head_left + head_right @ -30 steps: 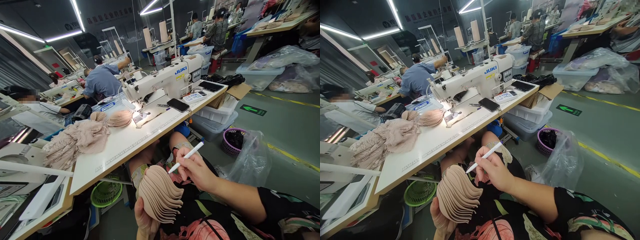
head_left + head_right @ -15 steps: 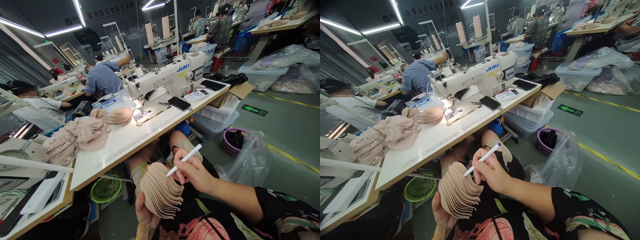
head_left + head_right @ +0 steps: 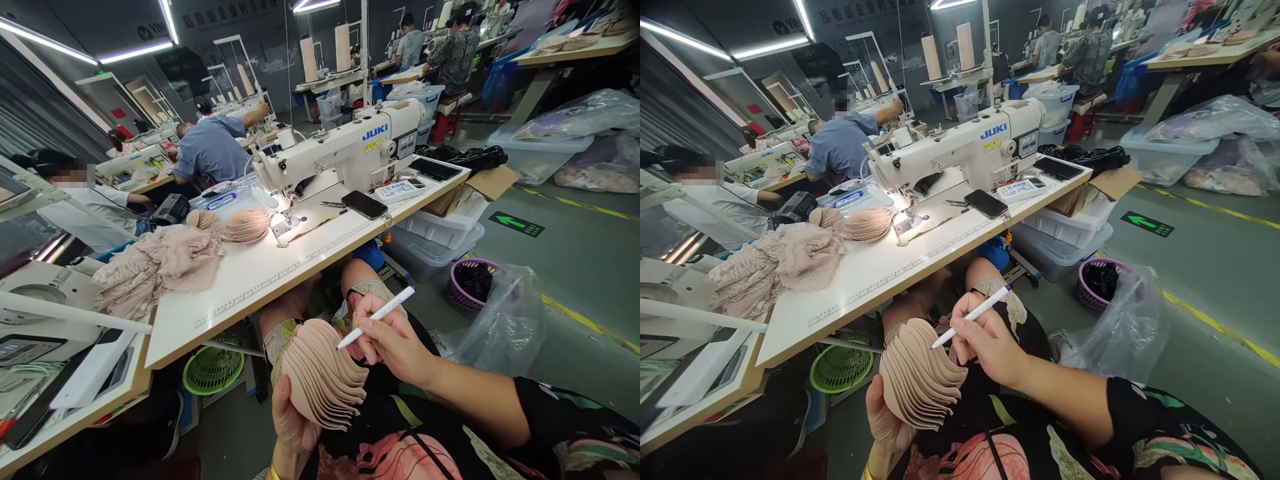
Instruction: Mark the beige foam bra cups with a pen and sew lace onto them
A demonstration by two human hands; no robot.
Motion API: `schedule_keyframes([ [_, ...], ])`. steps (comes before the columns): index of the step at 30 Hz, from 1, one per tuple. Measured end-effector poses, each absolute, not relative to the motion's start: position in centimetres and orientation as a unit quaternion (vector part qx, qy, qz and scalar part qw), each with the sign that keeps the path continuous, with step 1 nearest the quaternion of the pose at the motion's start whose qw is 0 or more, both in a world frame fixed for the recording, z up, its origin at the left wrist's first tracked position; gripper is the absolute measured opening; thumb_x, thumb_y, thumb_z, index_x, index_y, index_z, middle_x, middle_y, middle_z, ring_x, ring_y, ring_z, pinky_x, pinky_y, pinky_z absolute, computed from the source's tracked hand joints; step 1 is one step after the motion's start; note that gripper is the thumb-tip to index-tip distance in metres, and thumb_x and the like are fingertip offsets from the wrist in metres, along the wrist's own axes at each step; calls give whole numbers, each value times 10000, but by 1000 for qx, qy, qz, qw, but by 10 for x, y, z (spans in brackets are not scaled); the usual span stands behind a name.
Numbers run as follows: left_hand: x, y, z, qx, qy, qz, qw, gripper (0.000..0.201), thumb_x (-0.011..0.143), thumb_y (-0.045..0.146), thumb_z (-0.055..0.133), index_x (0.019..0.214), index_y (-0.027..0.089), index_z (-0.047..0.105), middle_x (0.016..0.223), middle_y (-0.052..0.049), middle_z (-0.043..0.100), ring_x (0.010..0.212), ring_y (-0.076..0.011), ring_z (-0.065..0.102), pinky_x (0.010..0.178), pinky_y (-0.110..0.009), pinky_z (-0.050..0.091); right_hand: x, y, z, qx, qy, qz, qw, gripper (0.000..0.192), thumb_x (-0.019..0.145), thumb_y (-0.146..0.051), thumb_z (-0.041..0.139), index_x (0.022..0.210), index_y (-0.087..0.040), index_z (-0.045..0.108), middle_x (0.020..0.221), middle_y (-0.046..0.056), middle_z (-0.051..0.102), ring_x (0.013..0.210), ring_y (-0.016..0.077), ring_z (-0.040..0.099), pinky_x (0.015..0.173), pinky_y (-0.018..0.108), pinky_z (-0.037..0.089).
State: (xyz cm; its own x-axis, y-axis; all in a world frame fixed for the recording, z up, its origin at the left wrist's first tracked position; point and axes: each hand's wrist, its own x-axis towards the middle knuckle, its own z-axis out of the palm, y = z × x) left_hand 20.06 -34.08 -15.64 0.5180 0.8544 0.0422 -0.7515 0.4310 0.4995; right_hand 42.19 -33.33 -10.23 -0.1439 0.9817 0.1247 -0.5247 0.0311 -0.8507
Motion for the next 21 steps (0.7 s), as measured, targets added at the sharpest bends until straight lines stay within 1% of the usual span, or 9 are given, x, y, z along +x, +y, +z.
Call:
schedule_keyframes([
  [3,201,-340,-155,245,87,470,844,639,1035,389,526,1641,366,328,1580,-52,562,1507,-343,445,1278,-560,290,421,-334,-100,-303,-439,622,573,359,1005,-557,609,888,-236,499,516,-61,574,483,123,416,518,251,294],
  [7,201,-342,-156,251,120,471,837,584,1037,409,524,1606,318,431,1539,-78,606,1487,-363,471,1255,-555,345,419,-336,-98,-288,-435,620,586,359,1009,-557,610,897,-233,503,516,-60,578,497,127,420,548,271,314],
  [9,201,-343,-156,249,142,471,834,590,1030,412,541,1604,330,433,1549,-74,596,1490,-370,465,1255,-572,343,419,-337,-98,-286,-430,619,592,352,1016,-552,608,909,-235,499,516,-68,567,502,127,427,543,268,312],
  [11,202,-343,-156,251,138,474,833,620,1022,423,561,1616,343,403,1577,-69,568,1495,-369,459,1270,-579,312,418,-337,-97,-293,-444,614,584,344,1025,-539,605,912,-229,506,535,-62,577,509,124,441,533,261,312],
  [13,204,-343,-155,251,127,478,832,644,1017,436,571,1626,347,381,1594,-65,549,1505,-355,448,1281,-556,298,418,-337,-97,-293,-459,613,572,340,1032,-528,602,912,-221,517,553,-53,594,507,117,447,530,258,320],
  [15,207,-343,-153,244,127,479,833,636,1011,441,578,1616,358,399,1559,-48,589,1511,-333,444,1276,-512,327,417,-337,-97,-280,-457,622,570,339,1035,-526,600,914,-219,518,552,-53,600,497,112,444,529,256,320],
  [17,209,-343,-150,235,133,478,836,605,1002,441,591,1587,378,449,1468,-23,673,1502,-318,461,1254,-478,374,417,-337,-97,-271,-445,627,579,340,1034,-528,602,917,-223,509,538,-62,591,482,106,421,521,252,307],
  [19,210,-343,-148,228,138,479,836,587,990,447,609,1562,396,487,1385,-6,731,1490,-314,479,1236,-468,406,417,-337,-97,-276,-444,620,585,343,1031,-527,611,909,-225,504,531,-66,581,483,103,410,513,246,295],
  [21,211,-344,-148,226,142,482,834,588,987,439,619,1559,399,491,1362,-3,744,1486,-313,485,1238,-468,404,416,-336,-95,-285,-460,611,578,343,1033,-522,611,905,-220,509,543,-61,581,496,103,419,512,242,300],
])
